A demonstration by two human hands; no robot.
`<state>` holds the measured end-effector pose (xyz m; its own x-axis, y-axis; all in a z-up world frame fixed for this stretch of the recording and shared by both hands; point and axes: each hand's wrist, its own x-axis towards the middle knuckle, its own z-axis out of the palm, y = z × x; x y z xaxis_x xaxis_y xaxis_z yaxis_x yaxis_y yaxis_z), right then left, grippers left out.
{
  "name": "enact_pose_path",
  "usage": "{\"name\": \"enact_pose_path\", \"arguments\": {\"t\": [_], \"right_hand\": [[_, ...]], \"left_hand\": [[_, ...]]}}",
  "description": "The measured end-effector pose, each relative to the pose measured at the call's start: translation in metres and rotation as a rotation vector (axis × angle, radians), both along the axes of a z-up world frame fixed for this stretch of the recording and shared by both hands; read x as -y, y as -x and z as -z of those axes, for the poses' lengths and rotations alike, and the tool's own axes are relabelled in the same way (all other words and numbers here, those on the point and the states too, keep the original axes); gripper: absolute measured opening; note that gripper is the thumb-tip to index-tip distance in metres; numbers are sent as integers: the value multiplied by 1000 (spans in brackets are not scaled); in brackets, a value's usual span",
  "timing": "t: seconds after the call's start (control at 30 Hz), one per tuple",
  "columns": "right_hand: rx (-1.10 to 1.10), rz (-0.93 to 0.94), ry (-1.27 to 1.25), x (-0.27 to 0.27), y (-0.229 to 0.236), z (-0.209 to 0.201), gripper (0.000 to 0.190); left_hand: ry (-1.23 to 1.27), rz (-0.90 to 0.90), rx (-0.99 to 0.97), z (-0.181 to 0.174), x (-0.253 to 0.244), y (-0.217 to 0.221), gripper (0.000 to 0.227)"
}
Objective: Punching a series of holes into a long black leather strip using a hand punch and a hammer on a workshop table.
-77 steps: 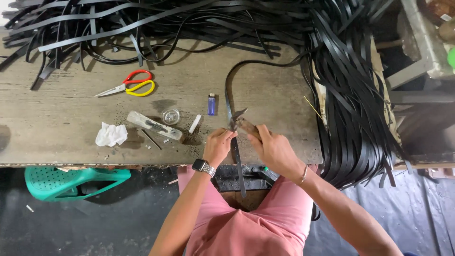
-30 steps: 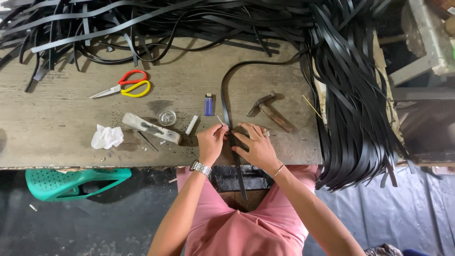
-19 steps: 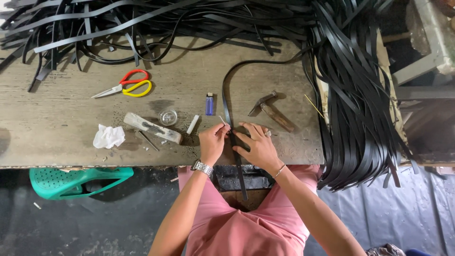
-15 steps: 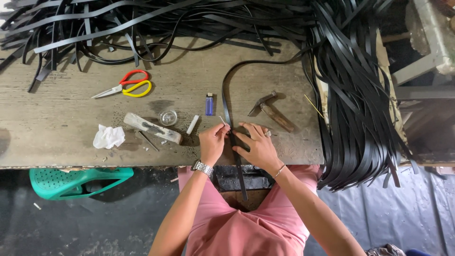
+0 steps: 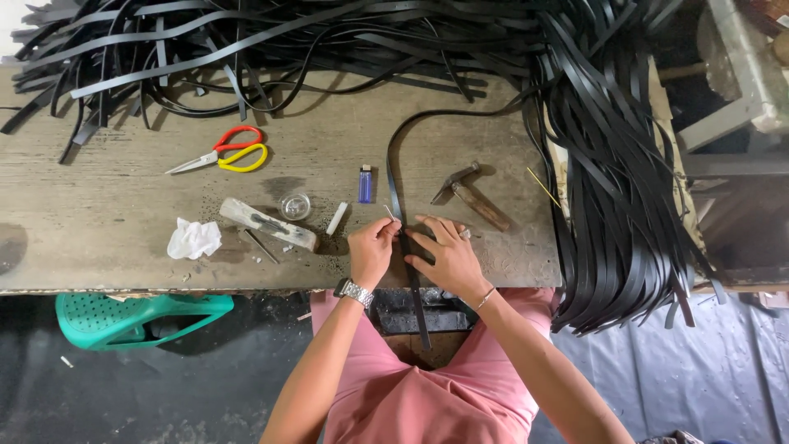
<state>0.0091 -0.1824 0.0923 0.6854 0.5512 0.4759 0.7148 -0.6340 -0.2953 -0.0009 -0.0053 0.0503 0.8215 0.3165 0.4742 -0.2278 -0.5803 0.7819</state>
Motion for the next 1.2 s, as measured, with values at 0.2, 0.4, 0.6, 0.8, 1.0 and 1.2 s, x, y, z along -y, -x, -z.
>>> {"name": "enact_pose_path", "arguments": {"t": [0.2,0.4,0.6,0.8,1.0,1.2], "right_hand": [[-21,0,0,0,0,-3,37],[-27,2,2,0,0,-7,38],[-37,18,9,1,-2,3,36],[31,554,125,36,-33,3,40],[90,566,490,61,-56,20,35],[-401,340,-64,49,-30,-44,43]], "left_hand": [[53,13,5,-1,0,1,8],[78,20,-2,-2,0,0,8],[-89,13,51,18,0,-2,9],[-241,14,94,35,2,0,6],[-256,83,117,25,1,1,5],[-419,85,113,39,-2,-2,2]]}}
